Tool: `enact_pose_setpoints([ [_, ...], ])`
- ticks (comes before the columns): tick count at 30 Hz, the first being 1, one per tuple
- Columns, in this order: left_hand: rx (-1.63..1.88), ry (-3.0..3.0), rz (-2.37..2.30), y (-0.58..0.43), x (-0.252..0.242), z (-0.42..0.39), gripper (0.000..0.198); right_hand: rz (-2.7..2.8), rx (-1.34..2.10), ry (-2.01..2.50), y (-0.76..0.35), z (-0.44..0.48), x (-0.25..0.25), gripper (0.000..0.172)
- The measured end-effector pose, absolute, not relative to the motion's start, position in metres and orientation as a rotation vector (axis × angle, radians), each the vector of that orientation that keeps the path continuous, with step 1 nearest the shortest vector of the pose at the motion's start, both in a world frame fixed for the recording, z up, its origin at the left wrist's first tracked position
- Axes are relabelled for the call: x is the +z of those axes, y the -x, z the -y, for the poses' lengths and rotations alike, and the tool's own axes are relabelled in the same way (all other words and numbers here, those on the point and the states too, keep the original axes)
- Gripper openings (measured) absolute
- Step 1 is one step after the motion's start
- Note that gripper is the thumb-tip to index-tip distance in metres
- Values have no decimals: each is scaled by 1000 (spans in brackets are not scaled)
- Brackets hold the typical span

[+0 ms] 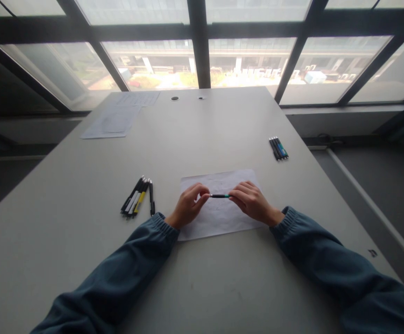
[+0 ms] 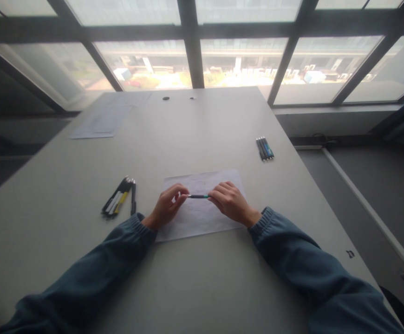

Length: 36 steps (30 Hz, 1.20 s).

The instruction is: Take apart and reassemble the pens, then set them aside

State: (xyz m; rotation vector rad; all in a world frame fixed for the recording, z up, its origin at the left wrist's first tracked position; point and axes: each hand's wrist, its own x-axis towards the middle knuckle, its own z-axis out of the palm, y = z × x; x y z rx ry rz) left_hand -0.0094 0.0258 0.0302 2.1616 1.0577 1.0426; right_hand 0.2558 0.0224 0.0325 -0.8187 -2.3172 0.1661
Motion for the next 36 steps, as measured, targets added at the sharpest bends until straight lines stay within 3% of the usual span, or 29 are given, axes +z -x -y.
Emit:
enact_pose_setpoints([
  [3, 951, -2148, -1036, 10, 30, -26, 46, 2320, 159, 809, -255, -22, 34, 11],
  [6, 919, -2136, -1028, 10, 31, -26, 51, 2334, 146, 804, -255, -21, 36, 12],
  [26, 1196, -2253, -904, 4, 39, -24, 6, 2364, 160, 806, -255, -21, 36, 16],
  [36, 1286, -2347, -789, 5, 38, -23, 7, 2326, 260, 811, -255, -21, 34, 22],
])
